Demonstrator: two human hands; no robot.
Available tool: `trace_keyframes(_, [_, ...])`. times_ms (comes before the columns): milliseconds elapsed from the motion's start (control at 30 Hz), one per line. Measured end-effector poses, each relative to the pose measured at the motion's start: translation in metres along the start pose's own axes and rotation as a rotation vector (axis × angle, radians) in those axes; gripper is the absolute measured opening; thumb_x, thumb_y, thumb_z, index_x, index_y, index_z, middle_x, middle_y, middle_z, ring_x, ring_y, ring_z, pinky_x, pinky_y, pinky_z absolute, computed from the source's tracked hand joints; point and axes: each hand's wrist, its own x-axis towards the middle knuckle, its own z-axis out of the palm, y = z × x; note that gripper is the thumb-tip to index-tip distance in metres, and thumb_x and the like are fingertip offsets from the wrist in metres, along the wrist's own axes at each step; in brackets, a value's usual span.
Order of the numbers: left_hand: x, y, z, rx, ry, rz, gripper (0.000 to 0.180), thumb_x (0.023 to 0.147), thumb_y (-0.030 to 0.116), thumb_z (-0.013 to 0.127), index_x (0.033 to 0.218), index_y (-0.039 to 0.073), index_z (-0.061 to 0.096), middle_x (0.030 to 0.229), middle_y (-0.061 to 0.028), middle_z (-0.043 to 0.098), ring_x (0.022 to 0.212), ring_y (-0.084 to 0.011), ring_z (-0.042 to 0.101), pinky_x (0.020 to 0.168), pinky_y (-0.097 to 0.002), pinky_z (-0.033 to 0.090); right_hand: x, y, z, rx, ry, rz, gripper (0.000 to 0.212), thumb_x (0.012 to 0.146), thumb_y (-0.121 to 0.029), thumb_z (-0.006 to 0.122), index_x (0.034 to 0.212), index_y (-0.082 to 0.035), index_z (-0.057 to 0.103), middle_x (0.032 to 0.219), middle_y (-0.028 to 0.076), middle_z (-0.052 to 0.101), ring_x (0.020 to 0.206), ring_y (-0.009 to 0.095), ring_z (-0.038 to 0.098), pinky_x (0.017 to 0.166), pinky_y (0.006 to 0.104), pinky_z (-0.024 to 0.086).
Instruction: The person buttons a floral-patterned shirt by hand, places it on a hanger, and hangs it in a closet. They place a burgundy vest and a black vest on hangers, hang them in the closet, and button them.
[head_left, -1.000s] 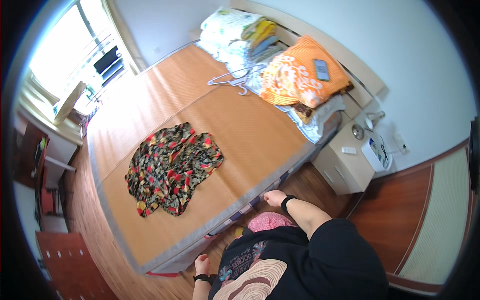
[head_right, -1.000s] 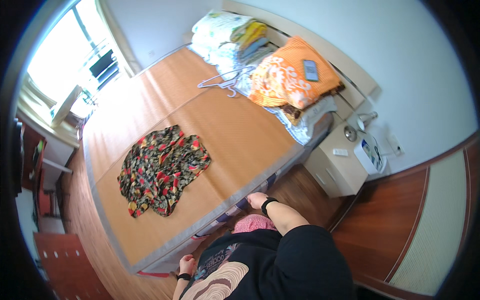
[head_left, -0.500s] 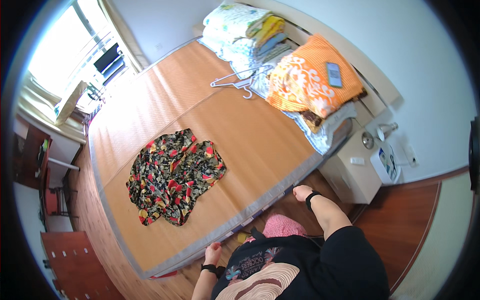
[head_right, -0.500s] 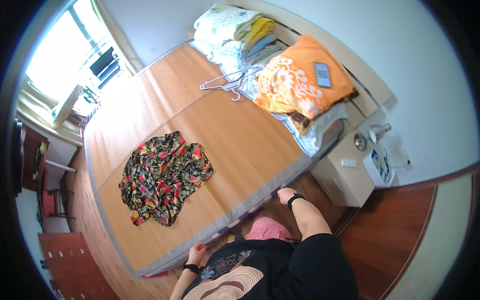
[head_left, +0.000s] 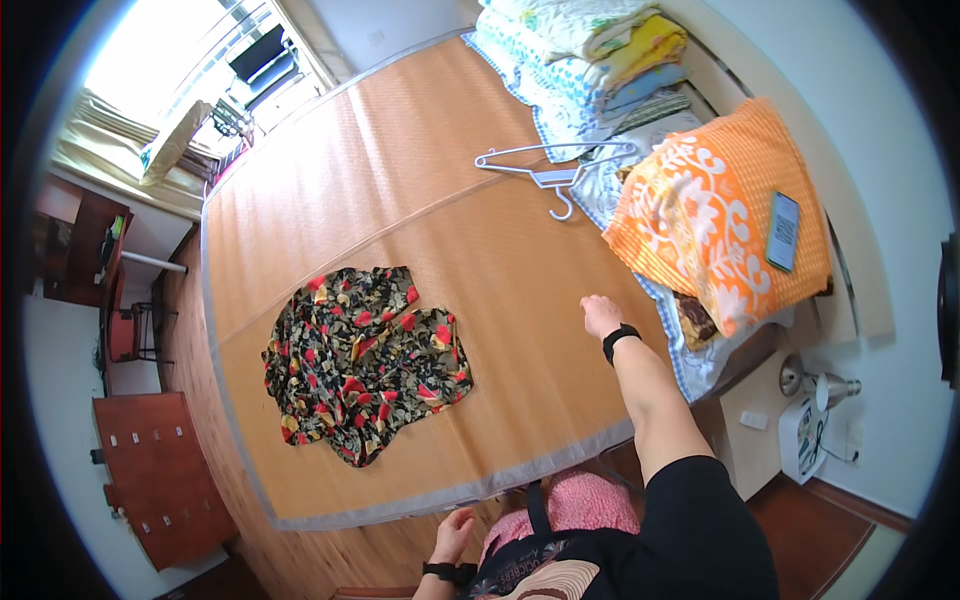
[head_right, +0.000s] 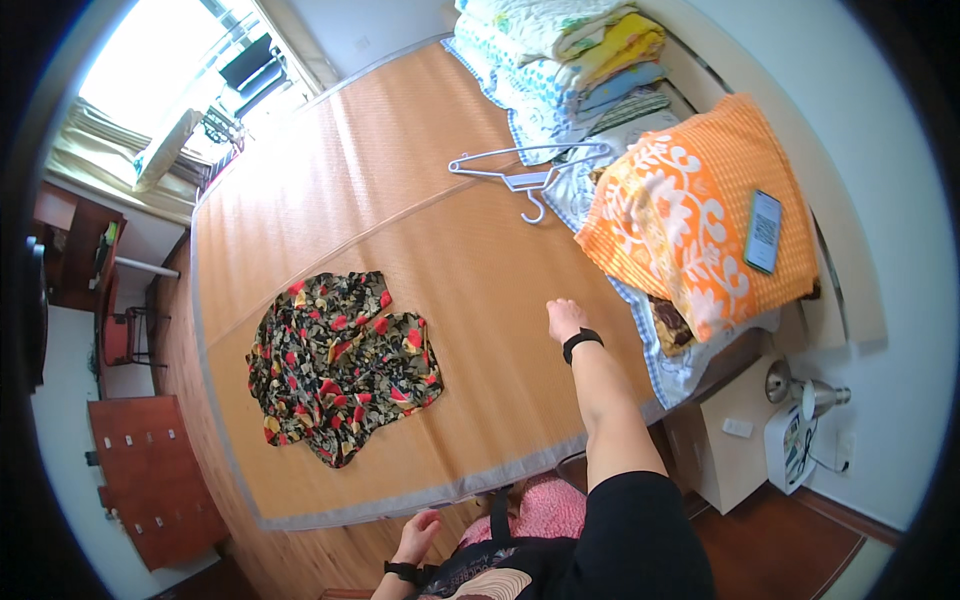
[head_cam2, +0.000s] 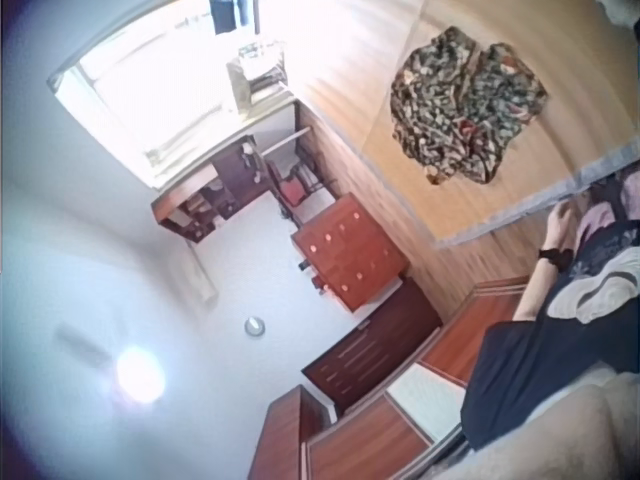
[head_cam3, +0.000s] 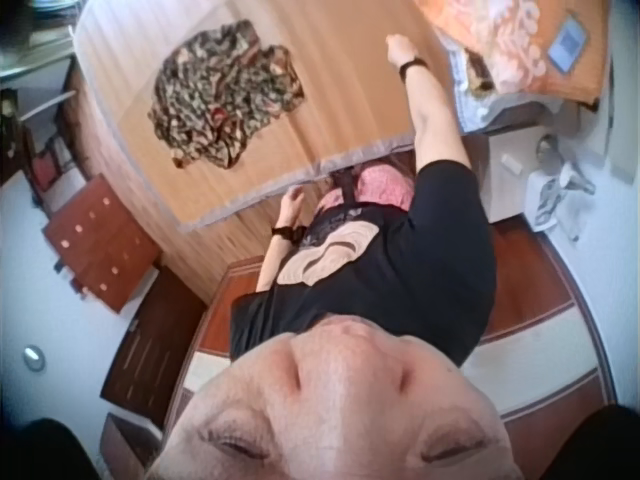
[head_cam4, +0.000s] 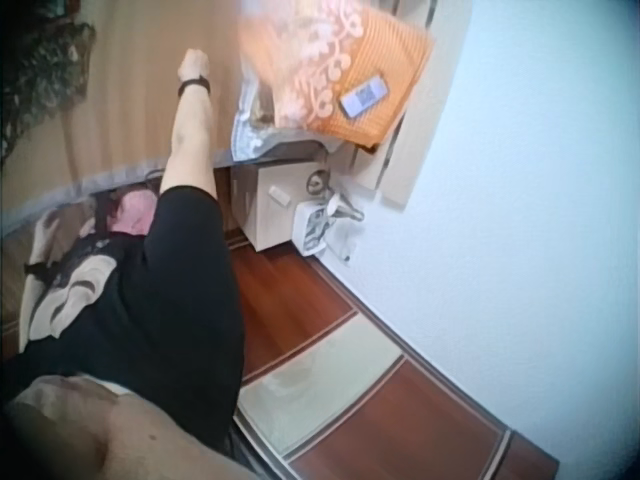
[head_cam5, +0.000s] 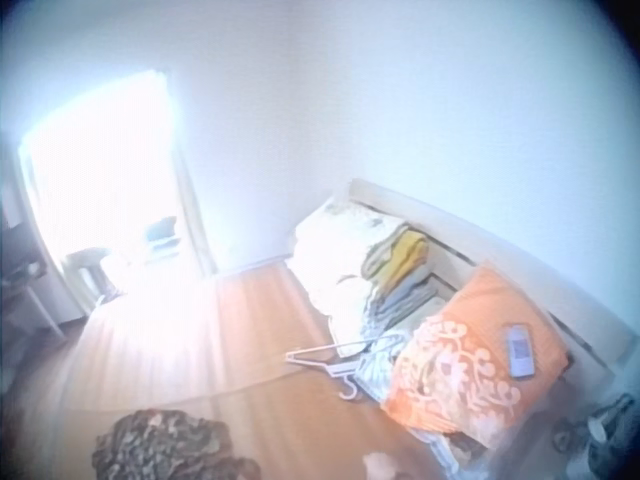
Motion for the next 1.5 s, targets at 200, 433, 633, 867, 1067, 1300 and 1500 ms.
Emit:
trace_keyframes(200, [0.004, -0.005, -0.011, 0.152, 0.058, -0.118, 0.028, 0.081, 0.008, 0.057, 0.107, -0.002, 0.057, 0.094, -0.0088, 0.064, 0.087, -0.0149, 0.06, 0.079, -0.0253, 0.047, 0.075, -0.003, -0.009, -0.051, -0.038, 0.009, 0.035, 0.078, -0.001, 0.047, 0.111, -0.009, 0.052, 0.116, 0.009, 0.051, 0.107, 0.029, 0.049, 0.088, 0.0392, 0.045])
trace_keyframes(433, [0.007, -0.02, -0.007, 0.117, 0.13, -0.186, 0.027, 0.082, 0.01, 0.058, 0.106, -0.001, 0.059, 0.093, -0.0083, 0.065, 0.085, -0.0142, 0.061, 0.077, -0.0254, 0.048, 0.138, 0.002, -0.004, -0.058, 0.14, 0.001, 0.045, 0.077, -0.001, 0.049, 0.122, -0.008, 0.044, 0.122, 0.007, 0.045, 0.109, 0.028, 0.046, 0.088, 0.0383, 0.045])
trace_keyframes(633, [-0.006, -0.018, 0.005, 0.193, 0.161, -0.055, 0.023, 0.082, 0.004, 0.056, 0.104, 0.001, 0.062, 0.102, -0.0161, 0.061, 0.092, -0.0257, 0.059, 0.078, -0.0321, 0.047, 0.182, -0.001, -0.005, -0.146, 0.242, 0.024, 0.05, 0.075, -0.003, 0.055, 0.123, -0.011, 0.043, 0.122, 0.002, 0.045, 0.114, 0.023, 0.04, 0.093, 0.0372, 0.038])
trace_keyframes(867, [-0.022, -0.025, 0.006, 0.216, 0.129, -0.139, 0.028, 0.083, 0.009, 0.057, 0.11, 0.0, 0.058, 0.106, -0.016, 0.061, 0.1, -0.0251, 0.057, 0.087, -0.0324, 0.044, 0.201, -0.001, 0.002, -0.175, 0.181, 0.1, 0.057, 0.076, -0.006, 0.055, 0.131, -0.012, 0.038, 0.12, 0.003, 0.047, 0.116, 0.024, 0.039, 0.095, 0.0405, 0.035])
trace_keyframes(1067, [-0.018, -0.035, 0.013, 0.188, 0.121, -0.151, 0.03, 0.082, 0.011, 0.058, 0.111, 0.001, 0.057, 0.108, -0.0159, 0.061, 0.101, -0.0245, 0.056, 0.087, -0.0323, 0.044, 0.195, -0.009, 0.016, -0.198, 0.188, 0.003, 0.05, 0.076, -0.008, 0.054, 0.125, -0.006, 0.045, 0.109, 0.007, 0.052, 0.107, 0.025, 0.045, 0.092, 0.0375, 0.037])
trace_keyframes(1300, [0.001, 0.006, 0.02, 0.085, 0.098, -0.282, 0.03, 0.082, 0.011, 0.059, 0.109, -0.001, 0.057, 0.099, -0.0109, 0.064, 0.093, -0.0174, 0.06, 0.082, -0.0271, 0.047, 0.108, -0.071, 0.078, -0.049, 0.248, -0.344, 0.049, 0.074, -0.007, 0.05, 0.121, 0.005, 0.046, 0.099, 0.014, 0.053, 0.096, 0.028, 0.047, 0.086, 0.0382, 0.038])
trace_keyframes(1500, [0.008, 0.001, 0.007, 0.085, 0.135, -0.253, 0.027, 0.083, 0.009, 0.057, 0.109, 0.0, 0.057, 0.098, -0.0101, 0.064, 0.092, -0.0166, 0.059, 0.08, -0.0268, 0.047, 0.065, -0.09, 0.062, 0.291, 0.351, -0.507, 0.026, 0.071, 0.0, 0.052, 0.095, -0.006, 0.055, 0.089, 0.011, 0.054, 0.082, 0.03, 0.048, 0.078, 0.0405, 0.039])
